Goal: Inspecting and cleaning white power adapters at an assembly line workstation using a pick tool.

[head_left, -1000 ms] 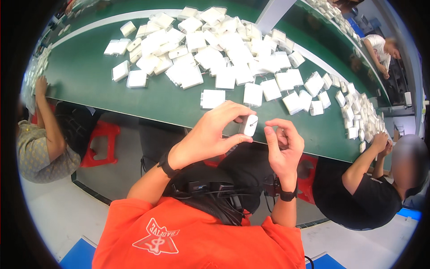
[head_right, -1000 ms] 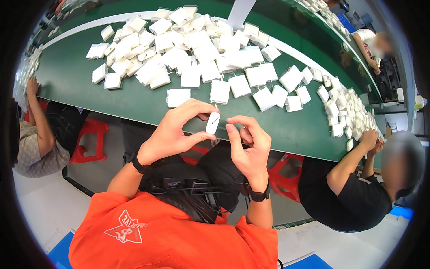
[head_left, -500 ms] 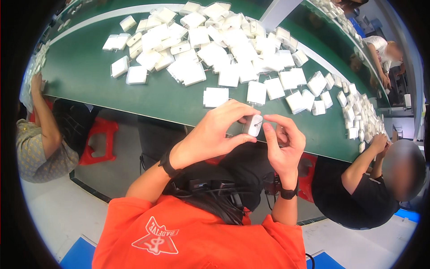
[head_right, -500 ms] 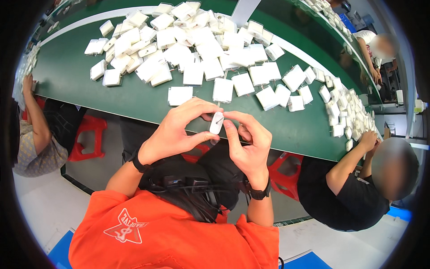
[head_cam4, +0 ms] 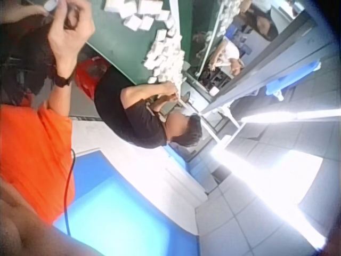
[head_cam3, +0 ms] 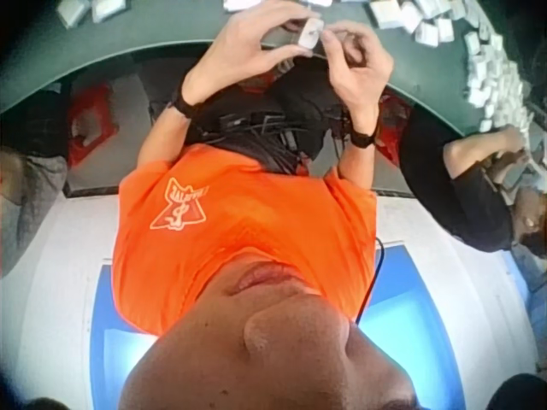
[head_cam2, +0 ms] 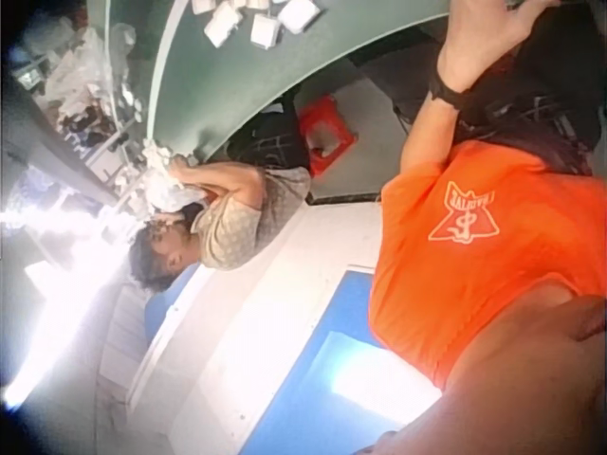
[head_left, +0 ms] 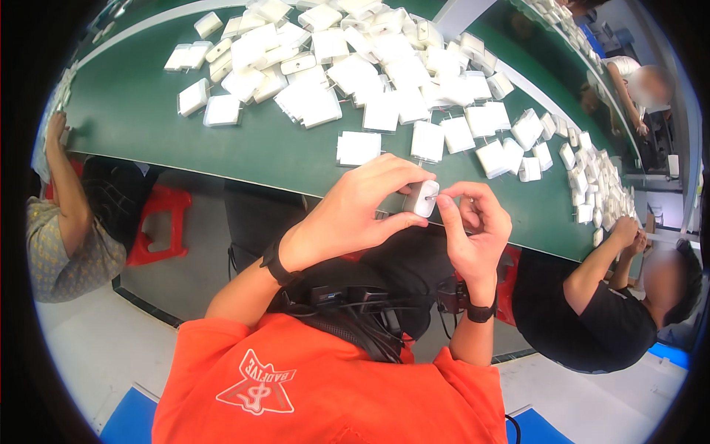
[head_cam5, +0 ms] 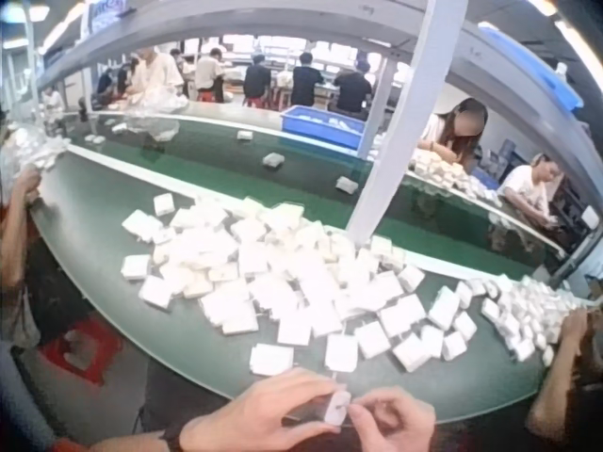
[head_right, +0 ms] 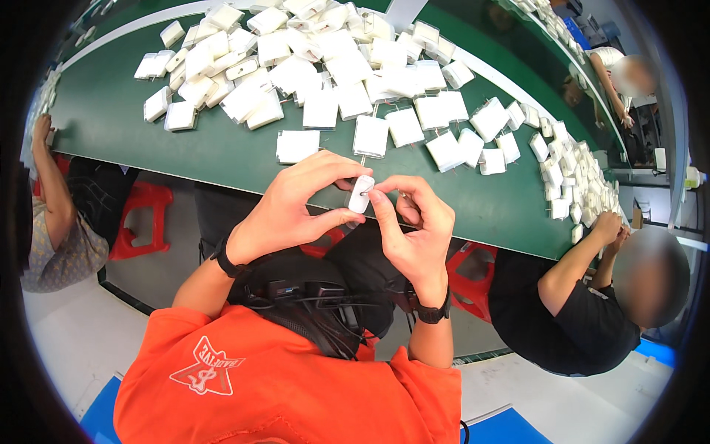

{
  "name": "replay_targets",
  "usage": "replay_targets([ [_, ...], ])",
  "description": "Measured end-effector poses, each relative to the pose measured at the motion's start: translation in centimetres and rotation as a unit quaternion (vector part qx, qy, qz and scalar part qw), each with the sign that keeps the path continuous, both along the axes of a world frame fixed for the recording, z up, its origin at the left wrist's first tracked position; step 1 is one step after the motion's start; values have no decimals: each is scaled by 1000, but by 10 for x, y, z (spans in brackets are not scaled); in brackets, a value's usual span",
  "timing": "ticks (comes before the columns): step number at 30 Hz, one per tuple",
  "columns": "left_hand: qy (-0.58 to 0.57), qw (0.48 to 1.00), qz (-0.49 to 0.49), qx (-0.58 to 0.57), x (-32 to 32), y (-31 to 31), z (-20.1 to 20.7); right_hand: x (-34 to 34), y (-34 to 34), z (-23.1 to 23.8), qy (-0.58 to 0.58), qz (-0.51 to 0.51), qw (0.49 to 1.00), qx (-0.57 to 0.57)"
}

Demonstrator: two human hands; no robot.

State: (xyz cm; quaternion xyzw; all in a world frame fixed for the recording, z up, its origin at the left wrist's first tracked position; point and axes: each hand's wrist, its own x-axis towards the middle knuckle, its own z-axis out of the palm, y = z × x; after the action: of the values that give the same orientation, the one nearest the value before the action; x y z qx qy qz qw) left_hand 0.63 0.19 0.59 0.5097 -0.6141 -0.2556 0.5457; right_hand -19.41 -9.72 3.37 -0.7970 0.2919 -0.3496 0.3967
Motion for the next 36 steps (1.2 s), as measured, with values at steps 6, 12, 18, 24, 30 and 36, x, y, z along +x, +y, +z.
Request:
replay_targets([
  [6,18,1000,0,-9,-1,0,-2,-1,3,2,5,-8,999,36],
  [12,7,1000,0,-10,0,0,-2,-2,1,2,4,-9,998,64],
  [18,3,1000,1,-11,0,1,-3,-9,14,8,33,-17,998,59],
  [24,-5,998,5,-56,1,0,-4,-10,17,11,44,0,999,-17],
  [30,-8,997,2,-73,0,-2,-5,-14,13,15,65,30,997,-35],
  [36,-10,997,6,-80,0,-3,-7,-9,15,15,43,0,998,-38],
])
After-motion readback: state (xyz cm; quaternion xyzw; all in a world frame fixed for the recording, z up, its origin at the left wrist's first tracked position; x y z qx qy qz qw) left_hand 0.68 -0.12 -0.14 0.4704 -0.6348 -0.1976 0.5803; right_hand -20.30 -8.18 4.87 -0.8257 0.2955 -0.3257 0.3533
